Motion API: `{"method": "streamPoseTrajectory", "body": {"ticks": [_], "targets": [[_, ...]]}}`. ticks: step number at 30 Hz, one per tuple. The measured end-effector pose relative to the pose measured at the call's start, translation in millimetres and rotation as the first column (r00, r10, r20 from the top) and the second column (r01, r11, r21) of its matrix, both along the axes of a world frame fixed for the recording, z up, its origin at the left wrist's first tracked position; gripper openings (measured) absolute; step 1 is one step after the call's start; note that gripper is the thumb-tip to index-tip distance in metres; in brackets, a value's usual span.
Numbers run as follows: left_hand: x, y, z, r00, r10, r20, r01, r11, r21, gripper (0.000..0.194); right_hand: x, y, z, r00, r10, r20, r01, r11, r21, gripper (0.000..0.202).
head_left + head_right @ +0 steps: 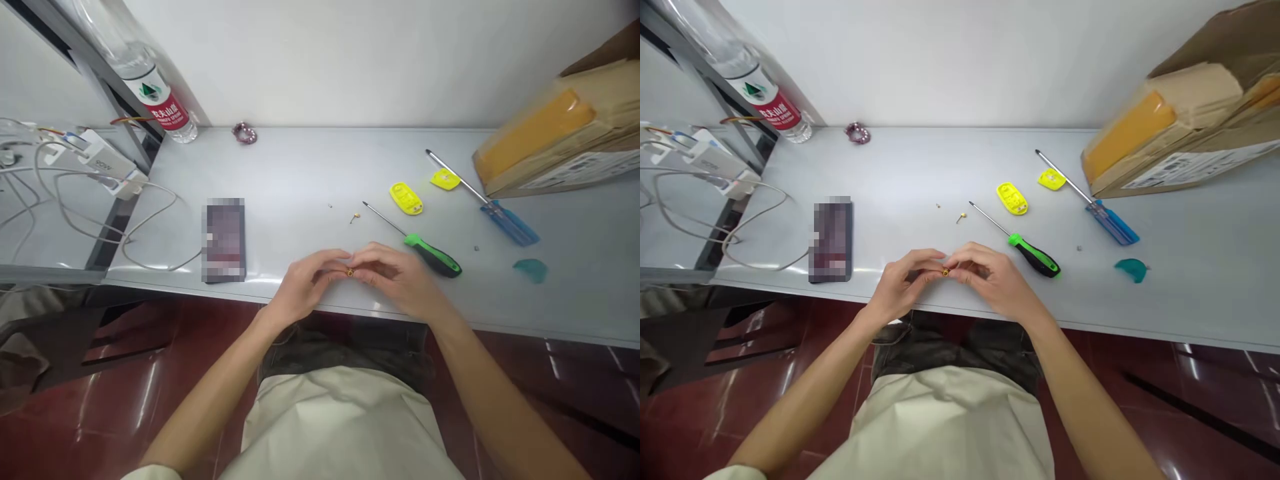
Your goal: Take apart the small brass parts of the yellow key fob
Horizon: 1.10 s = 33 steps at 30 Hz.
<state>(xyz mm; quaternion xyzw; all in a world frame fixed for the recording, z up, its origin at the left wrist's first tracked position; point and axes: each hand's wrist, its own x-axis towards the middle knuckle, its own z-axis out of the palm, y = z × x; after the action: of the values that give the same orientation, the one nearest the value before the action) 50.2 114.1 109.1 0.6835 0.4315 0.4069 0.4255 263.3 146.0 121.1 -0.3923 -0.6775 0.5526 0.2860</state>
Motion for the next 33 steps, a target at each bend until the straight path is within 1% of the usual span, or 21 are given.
{"method": "streamPoseTrajectory", "body": {"ticks": [3, 6, 11, 19, 23, 26, 28, 29, 31, 33], "targets": [[-0.6, -0.6, 0.2, 1.0, -0.026, 0.01, 0.026, 0.999, -0.027, 0.028, 1.7, 0.8, 0.9, 1.0, 0.026, -0.003, -0.026, 0.999, 0.048, 0.015], [-0.8, -1.1, -0.6, 0.999, -0.034, 0.024, 0.035, 0.998, -0.044, 0.026, 2.6, 2.0, 3.2, 0.999, 0.054, 0.003, -0.054, 0.997, 0.059, 0.014], [-0.8, -0.4, -0.3, 0.999, -0.037, 0.023, 0.038, 0.998, -0.058, 0.024, 3.8, 3.3, 5.9, 0.996, 0.086, 0.003, -0.086, 0.996, 0.025, 0.014], [-0.9, 0.0, 1.6, 0.999, -0.031, -0.009, 0.031, 0.999, -0.041, 0.027, 3.3, 4.8, 8.4, 0.993, 0.12, 0.01, -0.119, 0.992, -0.039, 0.018], [-0.5, -0.6, 3.4, 0.998, -0.06, 0.005, 0.06, 0.995, -0.076, 0.029, 4.1, 7.4, 8.7, 0.99, 0.139, -0.01, -0.139, 0.989, -0.045, 0.017], [-1.7, -1.6, 4.0, 0.996, -0.082, 0.029, 0.085, 0.992, -0.097, 0.033, 3.3, 8.4, 9.1, 0.989, 0.145, -0.024, -0.146, 0.986, -0.08, 0.016], [-2.7, -2.8, 3.6, 0.997, -0.068, 0.02, 0.069, 0.996, -0.059, 0.033, 1.0, 7.5, 8.7, 0.987, 0.152, -0.057, -0.158, 0.98, -0.12, 0.018], [-3.0, -3.6, 3.1, 0.999, -0.054, 0.007, 0.054, 0.998, -0.015, 0.034, -0.5, 6.5, 8.1, 0.985, 0.147, -0.085, -0.158, 0.978, -0.139, 0.019], [-3.0, -5.3, 1.5, 1.0, -0.016, -0.023, 0.018, 0.992, 0.124, 0.033, -4.2, 3.8, 6.8, 0.982, 0.119, -0.144, -0.144, 0.975, -0.172, 0.02], [-2.5, -7.1, -1.1, 0.999, 0.021, -0.037, -0.01, 0.958, 0.287, 0.034, -7.9, 0.5, 6.0, 0.977, 0.094, -0.191, -0.131, 0.972, -0.195, 0.02]]}}
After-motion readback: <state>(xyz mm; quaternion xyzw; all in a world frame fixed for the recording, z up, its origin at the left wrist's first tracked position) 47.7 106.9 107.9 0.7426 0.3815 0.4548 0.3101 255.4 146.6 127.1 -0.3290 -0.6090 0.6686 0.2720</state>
